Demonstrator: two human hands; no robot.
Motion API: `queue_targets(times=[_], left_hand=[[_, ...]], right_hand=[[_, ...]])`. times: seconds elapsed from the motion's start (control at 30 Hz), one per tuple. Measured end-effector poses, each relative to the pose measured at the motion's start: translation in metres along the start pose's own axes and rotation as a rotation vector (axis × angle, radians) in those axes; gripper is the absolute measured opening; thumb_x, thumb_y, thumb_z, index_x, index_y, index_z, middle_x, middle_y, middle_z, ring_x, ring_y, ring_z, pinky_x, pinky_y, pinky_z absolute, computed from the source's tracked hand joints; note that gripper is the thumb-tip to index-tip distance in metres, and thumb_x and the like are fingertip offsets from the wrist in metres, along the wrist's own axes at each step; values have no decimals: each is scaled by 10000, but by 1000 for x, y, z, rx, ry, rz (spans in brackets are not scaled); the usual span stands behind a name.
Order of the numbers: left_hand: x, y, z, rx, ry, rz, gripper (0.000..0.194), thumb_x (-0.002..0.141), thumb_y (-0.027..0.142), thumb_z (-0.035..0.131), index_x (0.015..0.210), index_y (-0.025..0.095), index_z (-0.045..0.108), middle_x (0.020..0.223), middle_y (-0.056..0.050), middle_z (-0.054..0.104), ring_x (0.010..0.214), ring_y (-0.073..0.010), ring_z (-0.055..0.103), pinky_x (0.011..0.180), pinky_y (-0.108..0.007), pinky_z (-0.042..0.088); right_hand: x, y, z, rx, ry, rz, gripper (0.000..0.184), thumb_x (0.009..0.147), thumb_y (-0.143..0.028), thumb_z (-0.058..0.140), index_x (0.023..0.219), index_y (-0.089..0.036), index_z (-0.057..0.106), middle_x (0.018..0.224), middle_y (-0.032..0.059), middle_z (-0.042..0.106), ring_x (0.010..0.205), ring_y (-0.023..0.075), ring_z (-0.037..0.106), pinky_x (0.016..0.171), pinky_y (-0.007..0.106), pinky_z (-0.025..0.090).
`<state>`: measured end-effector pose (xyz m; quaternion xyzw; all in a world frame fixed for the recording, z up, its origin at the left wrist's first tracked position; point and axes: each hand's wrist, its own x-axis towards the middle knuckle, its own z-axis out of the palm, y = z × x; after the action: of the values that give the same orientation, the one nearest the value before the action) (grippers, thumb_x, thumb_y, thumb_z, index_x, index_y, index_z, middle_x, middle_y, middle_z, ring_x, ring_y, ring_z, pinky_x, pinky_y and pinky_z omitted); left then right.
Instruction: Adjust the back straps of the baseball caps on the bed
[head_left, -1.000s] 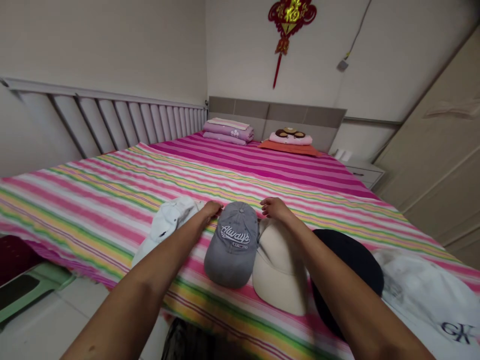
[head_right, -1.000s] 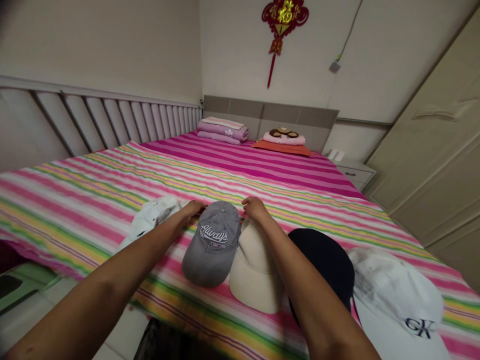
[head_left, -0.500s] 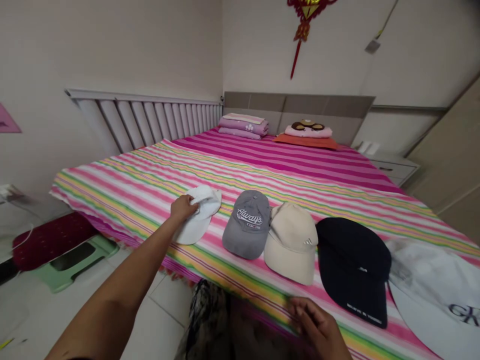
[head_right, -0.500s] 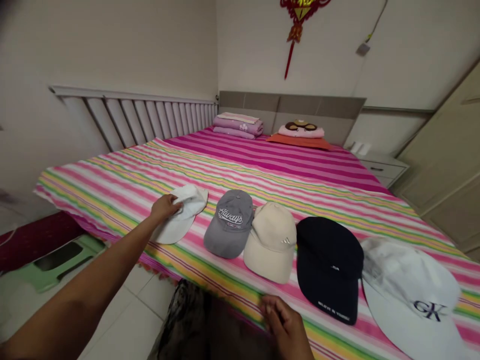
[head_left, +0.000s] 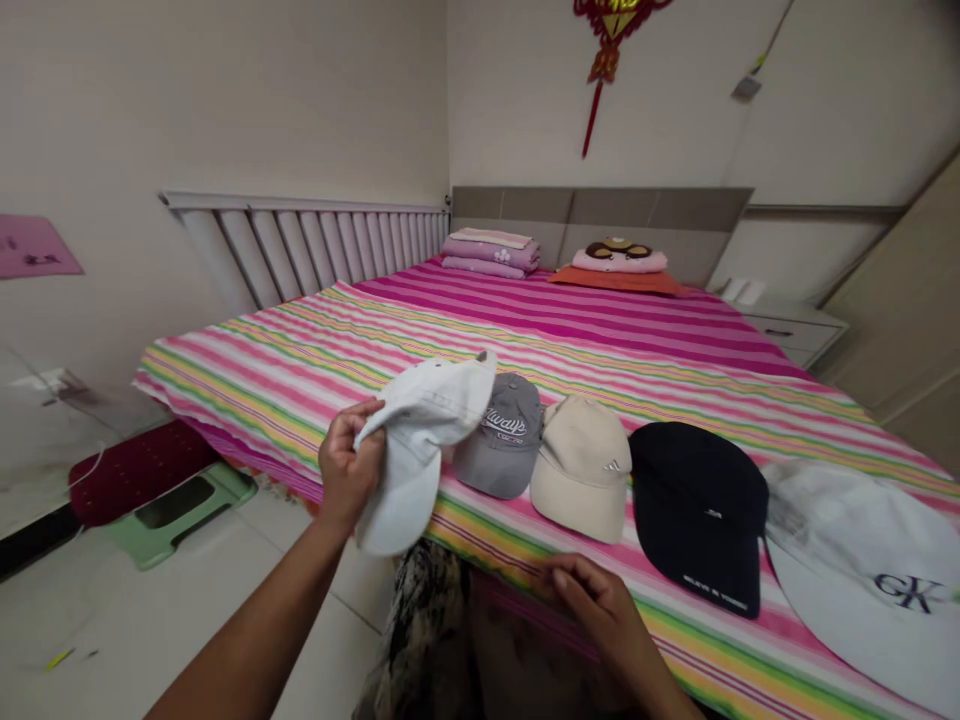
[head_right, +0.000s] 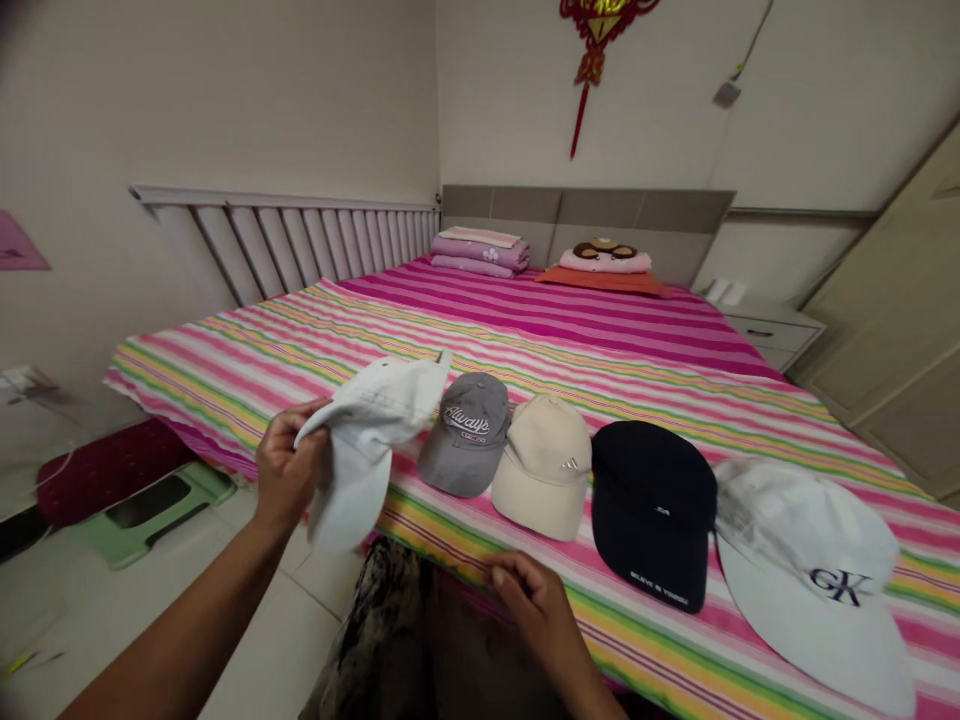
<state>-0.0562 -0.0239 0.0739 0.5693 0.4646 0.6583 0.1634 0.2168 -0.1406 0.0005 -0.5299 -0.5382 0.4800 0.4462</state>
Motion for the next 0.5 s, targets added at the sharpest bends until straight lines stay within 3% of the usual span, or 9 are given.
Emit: queue_targets(times=[0.07, 0.17, 0.27, 0.37, 0.43, 0.5], left_hand=[[-31, 18, 3, -115, -20, -36, 102, 741, 201, 493, 694, 210, 403, 1023, -30, 573, 1030, -185, 518, 882, -312, 388], [-72, 33, 18, -213, -88, -88, 116, 747, 190, 501, 677, 211, 411, 1027, -33, 557, 1004, -187, 512, 865, -313, 384], [-102, 39, 38, -273, -198, -148, 117, 762, 201, 493, 669, 210, 421, 1058, -52, 529, 1009, -196, 494, 854, -319, 374], [-119, 43, 52, -362, -323, -156, 143, 742, 241, 531, 655, 204, 424, 1077, -65, 520, 1016, -210, 484, 873, -331, 354], [-123, 45, 60, -529, -436, -186, 176, 721, 314, 557, 665, 200, 435, 1100, -73, 525, 1035, -229, 480, 885, -348, 351], [-122, 43, 68, -697, -473, -285, 211, 719, 382, 550, 684, 196, 456, 1111, -75, 534, 1045, -234, 484, 894, -356, 354]], right_hand=[[13, -18, 9, 129, -26, -37, 356, 687, -461, 616, 927, -198, 628, 941, 82, 660, 891, 246, 595, 756, 348, 465], [25, -42, 23, 394, -92, -170, 620, 572, -541, 675, 1072, -192, 567, 1112, 107, 610, 1051, 278, 533, 874, 399, 420], [26, -57, 30, 579, 44, -190, 573, 627, -553, 628, 1063, -187, 562, 1049, 101, 645, 1018, 275, 559, 854, 401, 445], [22, -68, 19, 686, 249, -177, 509, 697, -532, 575, 1082, -202, 535, 1006, 90, 663, 957, 264, 596, 794, 394, 485], [18, -75, 5, 693, 296, -185, 518, 682, -537, 587, 1077, -204, 537, 995, 86, 667, 942, 266, 604, 791, 395, 489], [14, -81, -12, 656, 287, -197, 552, 635, -567, 612, 1043, -200, 562, 959, 87, 677, 938, 276, 606, 793, 402, 487]])
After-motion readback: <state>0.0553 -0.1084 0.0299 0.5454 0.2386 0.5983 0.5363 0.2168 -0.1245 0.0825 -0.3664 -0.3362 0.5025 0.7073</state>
